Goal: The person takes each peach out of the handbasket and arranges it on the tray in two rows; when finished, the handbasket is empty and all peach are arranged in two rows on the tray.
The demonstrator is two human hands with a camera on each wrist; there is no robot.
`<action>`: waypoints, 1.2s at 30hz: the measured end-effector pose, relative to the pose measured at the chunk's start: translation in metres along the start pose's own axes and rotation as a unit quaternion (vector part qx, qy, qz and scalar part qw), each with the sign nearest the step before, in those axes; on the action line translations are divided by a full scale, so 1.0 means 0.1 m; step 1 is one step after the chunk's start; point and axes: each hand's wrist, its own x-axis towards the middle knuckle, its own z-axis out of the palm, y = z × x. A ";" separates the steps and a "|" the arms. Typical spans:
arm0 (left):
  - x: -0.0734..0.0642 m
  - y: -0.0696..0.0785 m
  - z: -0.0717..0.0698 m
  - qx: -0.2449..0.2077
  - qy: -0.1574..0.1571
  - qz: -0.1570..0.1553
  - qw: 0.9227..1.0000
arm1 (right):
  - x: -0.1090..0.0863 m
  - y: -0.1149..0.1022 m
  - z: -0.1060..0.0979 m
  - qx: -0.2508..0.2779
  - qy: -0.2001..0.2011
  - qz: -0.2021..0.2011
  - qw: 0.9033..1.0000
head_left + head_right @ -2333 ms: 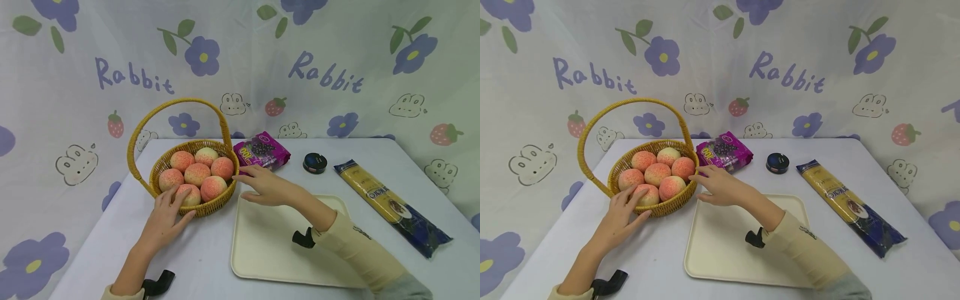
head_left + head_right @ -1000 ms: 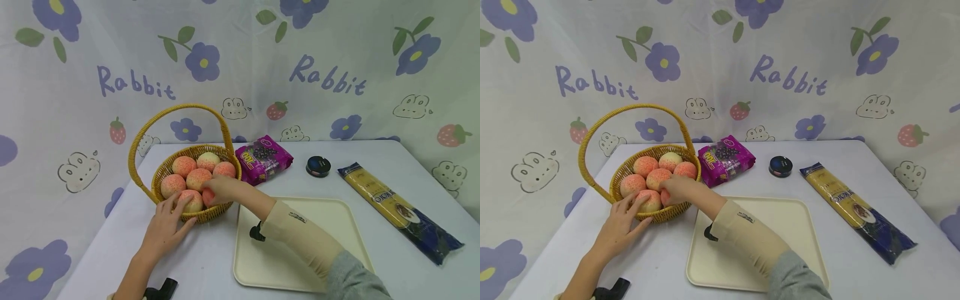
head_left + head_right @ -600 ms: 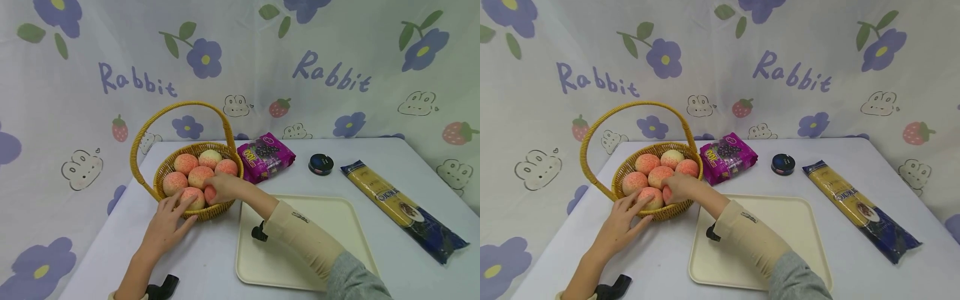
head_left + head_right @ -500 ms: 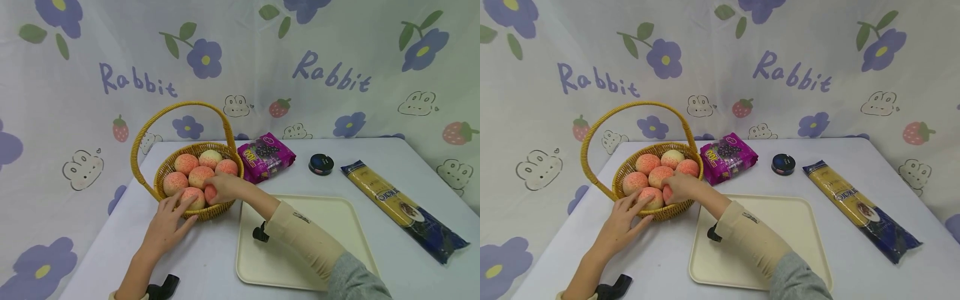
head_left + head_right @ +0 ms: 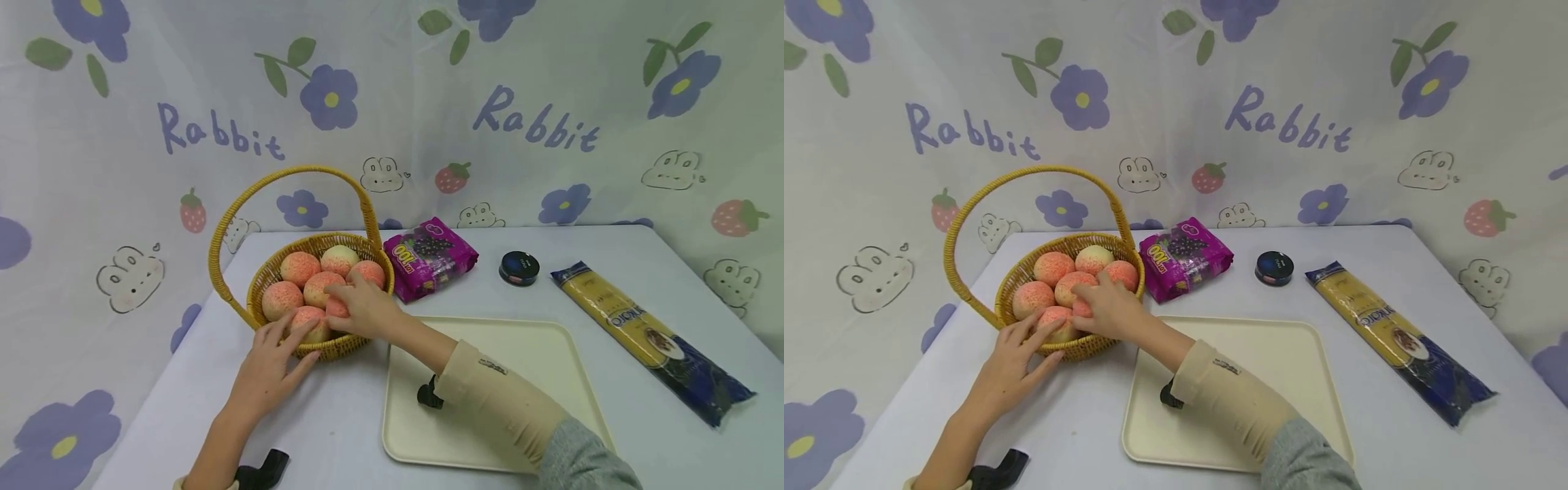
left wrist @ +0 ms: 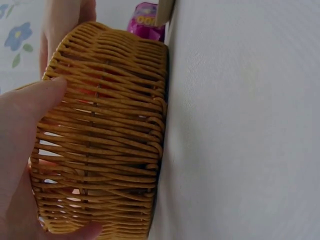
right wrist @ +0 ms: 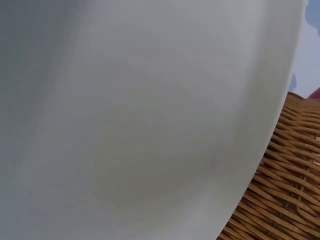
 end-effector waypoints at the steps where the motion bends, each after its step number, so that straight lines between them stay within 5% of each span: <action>1: 0.00 0.00 0.00 0.000 0.001 0.000 1.000 | -0.01 0.00 0.00 -0.003 0.003 -0.006 1.000; 10: -0.02 -0.02 0.01 0.005 0.006 0.005 1.000 | -0.02 -0.04 -0.05 -0.057 -0.023 -0.060 0.996; 18: 0.00 0.00 0.01 -0.002 0.012 0.014 1.000 | 0.00 -0.08 -0.05 0.011 -0.018 -0.029 0.999; 25: -0.01 0.00 0.01 0.004 0.008 0.007 1.000 | -0.05 -0.09 -0.02 0.041 0.027 0.005 0.999; 36: -0.01 -0.01 0.04 0.001 0.012 0.008 1.000 | -0.10 -0.01 0.01 0.067 0.091 -0.035 0.993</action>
